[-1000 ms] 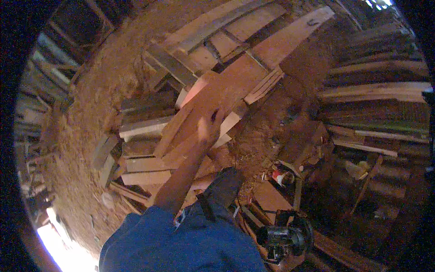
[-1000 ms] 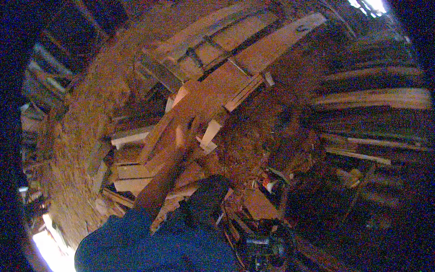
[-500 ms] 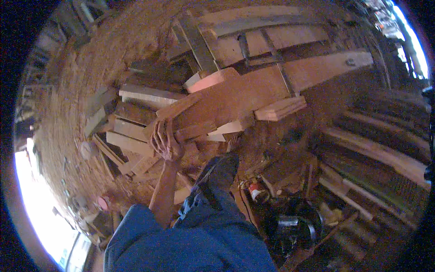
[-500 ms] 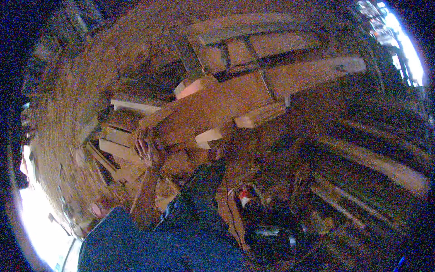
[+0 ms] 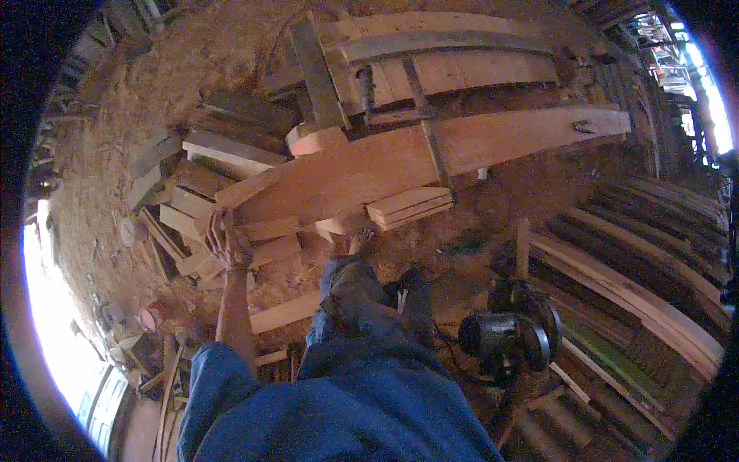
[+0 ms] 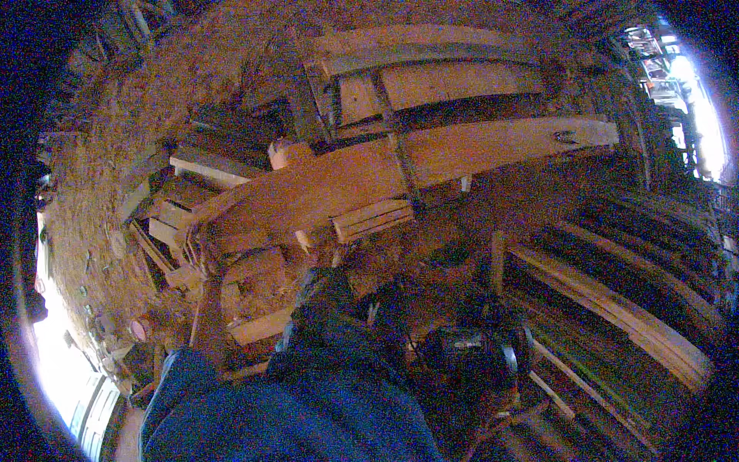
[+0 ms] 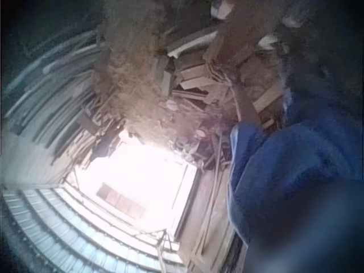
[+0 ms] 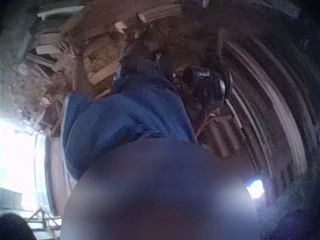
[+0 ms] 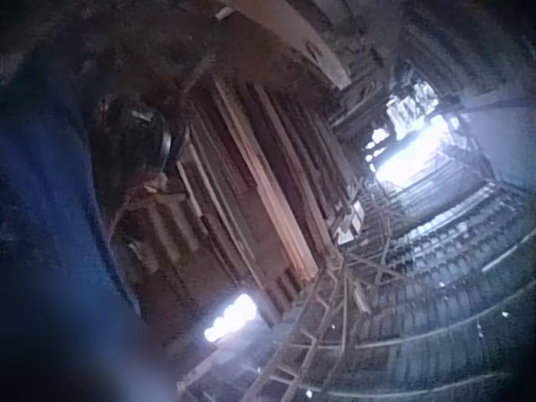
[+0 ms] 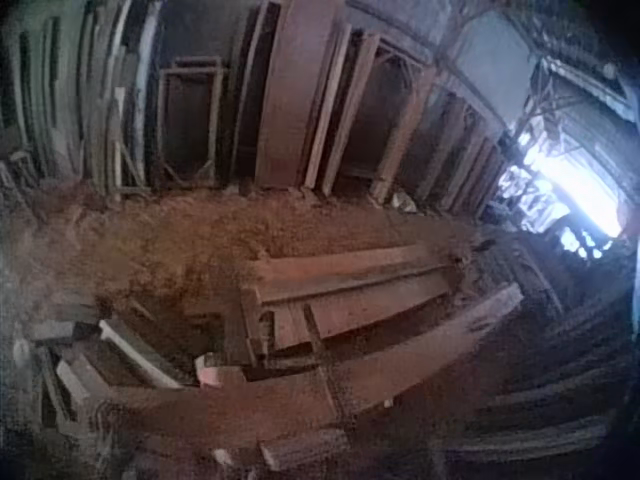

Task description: The person uses a circular saw to cut a long wooden plank into shorter pieces. They repeatedly position the plank, clamp it, cut it, and then move the cut pieces aside to continue cutting the remaining length.

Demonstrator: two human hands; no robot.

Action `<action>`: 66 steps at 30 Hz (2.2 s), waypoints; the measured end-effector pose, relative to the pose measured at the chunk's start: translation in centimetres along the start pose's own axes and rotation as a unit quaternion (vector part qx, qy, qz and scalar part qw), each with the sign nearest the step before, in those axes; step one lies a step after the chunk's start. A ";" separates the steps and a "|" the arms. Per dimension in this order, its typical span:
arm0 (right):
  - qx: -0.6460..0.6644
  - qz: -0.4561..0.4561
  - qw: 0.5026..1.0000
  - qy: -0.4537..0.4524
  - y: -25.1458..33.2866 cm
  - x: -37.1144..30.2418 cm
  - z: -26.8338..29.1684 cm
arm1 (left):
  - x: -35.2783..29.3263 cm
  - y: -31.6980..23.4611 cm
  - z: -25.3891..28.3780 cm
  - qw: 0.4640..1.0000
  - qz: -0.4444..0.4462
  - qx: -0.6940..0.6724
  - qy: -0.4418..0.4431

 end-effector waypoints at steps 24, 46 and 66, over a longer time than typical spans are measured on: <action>-0.031 0.042 0.991 0.123 -9.6 43.0 -1.1 | 2.1 -46.9 4.1 0.519 0.619 -0.589 -0.008; -0.002 0.170 0.889 0.425 -0.4 58.9 -11.6 | 3.3 -49.6 5.9 0.586 0.670 -0.449 0.081; 0.004 0.525 0.701 0.483 12.1 53.4 -15.1 | 1.8 -58.1 8.6 0.681 0.621 -0.373 -0.107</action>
Point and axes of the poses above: each hand's wrist, its own x-axis towards the middle knuckle, its own z-axis out of the back of the hand, y = z × x, the point moved 3 cm from there along x, towards the middle knuckle
